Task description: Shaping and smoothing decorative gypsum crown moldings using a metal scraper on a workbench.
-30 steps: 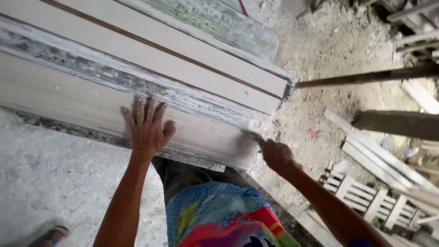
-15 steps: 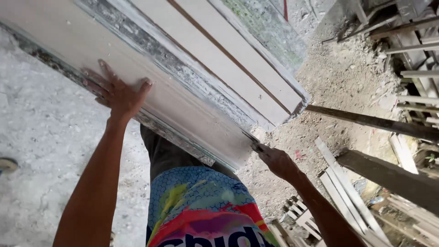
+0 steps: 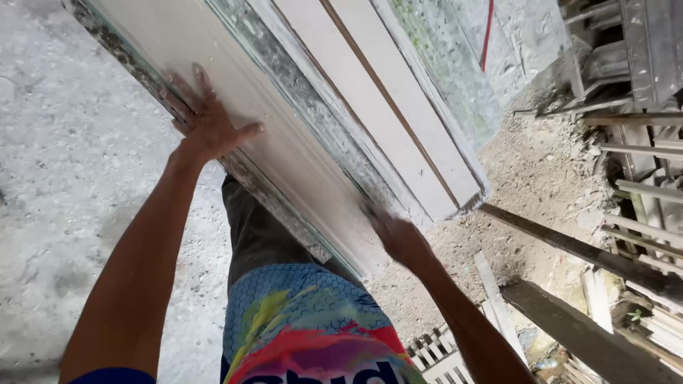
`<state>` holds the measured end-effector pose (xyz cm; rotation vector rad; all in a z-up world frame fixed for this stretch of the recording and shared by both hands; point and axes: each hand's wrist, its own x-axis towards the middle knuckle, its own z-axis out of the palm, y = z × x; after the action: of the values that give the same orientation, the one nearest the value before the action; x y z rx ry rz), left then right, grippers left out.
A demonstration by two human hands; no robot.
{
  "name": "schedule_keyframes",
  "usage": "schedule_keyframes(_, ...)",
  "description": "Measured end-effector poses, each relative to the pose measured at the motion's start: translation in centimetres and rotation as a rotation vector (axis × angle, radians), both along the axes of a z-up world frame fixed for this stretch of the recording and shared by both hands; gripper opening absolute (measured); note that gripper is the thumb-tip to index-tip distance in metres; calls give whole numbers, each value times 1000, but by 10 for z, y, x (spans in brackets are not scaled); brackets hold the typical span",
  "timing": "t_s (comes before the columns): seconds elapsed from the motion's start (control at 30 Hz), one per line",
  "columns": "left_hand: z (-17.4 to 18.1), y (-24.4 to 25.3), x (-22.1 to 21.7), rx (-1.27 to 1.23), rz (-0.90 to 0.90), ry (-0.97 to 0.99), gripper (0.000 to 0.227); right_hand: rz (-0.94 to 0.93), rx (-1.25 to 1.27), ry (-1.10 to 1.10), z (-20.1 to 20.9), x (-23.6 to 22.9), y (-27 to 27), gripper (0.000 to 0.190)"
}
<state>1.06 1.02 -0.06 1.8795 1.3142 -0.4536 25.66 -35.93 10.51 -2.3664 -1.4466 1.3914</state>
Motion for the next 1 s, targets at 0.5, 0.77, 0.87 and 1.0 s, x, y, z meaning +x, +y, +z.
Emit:
schedule_keyframes(0.5,13,-9,-10,25,11,-216,139,152,185,-41,-13,-43,211,74)
schedule_keyframes(0.77,41,-17,-14,-46,193,-399,125,2,73,-345,5,-8,-124,41)
schedule_keyframes(0.87,73,-10,-14,-107,215,-452,119,-253,-229,-91,30,-26,-32,55)
schedule_keyframes(1.0,17,-18,-8,-50,234,-399,125,646,536,-543,-27,-26,119,32)
